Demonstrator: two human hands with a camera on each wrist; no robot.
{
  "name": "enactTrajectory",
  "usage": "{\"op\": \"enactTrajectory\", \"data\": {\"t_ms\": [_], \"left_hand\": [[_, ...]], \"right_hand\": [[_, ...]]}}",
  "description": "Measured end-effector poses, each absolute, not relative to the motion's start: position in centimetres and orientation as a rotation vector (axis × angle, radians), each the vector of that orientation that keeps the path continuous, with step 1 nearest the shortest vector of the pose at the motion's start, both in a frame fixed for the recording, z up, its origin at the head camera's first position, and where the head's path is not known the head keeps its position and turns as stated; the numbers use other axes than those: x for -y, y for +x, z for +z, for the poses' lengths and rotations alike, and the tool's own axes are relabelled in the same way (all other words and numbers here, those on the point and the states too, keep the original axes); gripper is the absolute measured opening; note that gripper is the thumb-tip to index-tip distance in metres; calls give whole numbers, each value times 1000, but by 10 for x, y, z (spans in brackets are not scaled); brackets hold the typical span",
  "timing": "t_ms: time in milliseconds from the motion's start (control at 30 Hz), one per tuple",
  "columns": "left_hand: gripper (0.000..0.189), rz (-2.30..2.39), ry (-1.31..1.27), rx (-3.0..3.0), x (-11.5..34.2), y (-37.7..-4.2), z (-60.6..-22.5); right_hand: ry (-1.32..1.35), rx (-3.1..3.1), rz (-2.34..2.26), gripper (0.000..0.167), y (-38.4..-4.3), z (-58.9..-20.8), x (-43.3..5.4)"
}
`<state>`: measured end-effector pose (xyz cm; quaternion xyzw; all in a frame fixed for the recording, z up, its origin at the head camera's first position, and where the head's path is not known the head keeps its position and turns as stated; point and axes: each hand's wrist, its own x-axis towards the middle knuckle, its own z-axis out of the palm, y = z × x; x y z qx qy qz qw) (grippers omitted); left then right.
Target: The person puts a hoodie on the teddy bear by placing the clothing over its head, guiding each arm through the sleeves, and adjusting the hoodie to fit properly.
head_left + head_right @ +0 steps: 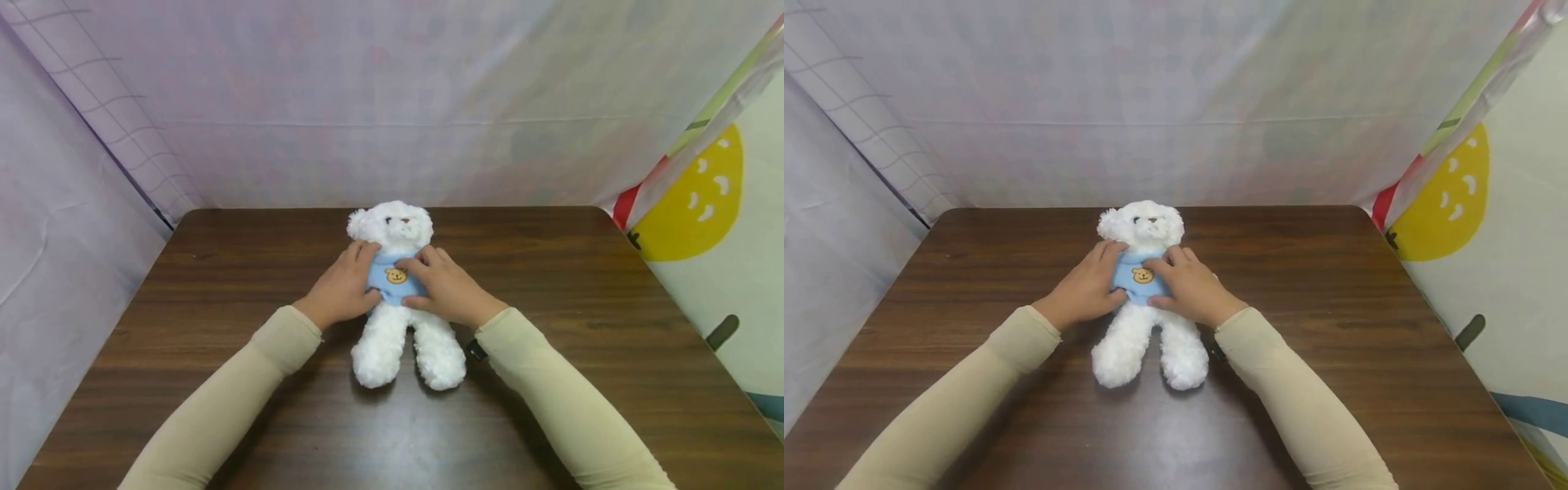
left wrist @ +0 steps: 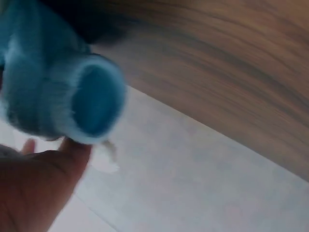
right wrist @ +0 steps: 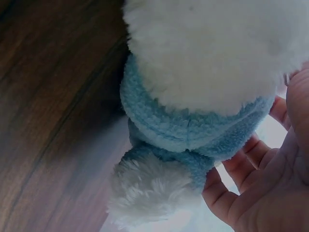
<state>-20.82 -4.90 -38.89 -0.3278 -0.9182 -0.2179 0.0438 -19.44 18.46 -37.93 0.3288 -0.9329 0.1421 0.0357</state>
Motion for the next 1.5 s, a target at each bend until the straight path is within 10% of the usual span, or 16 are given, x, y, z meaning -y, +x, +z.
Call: {"op": "enactTrajectory", "data": {"t_ms": [300, 733, 967, 1200, 1500], "left_hand": [[26, -600, -967, 2779, 44, -214, -385], [73, -551, -938, 2907, 85, -198, -377], [19, -425, -795, 2994, 113, -195, -379], [11, -475, -996, 2859, 104, -196, -392], [44, -631, -844, 2760, 81, -186, -399]], "right_hand": [[996, 2871, 438, 65, -194, -381, -182], [973, 2877, 439, 65, -195, -381, -182], [967, 2879, 440, 62, -195, -381, -183], [966, 2879, 469, 61, -194, -382, -184], [956, 2861, 466, 58, -195, -384, -184]]}}
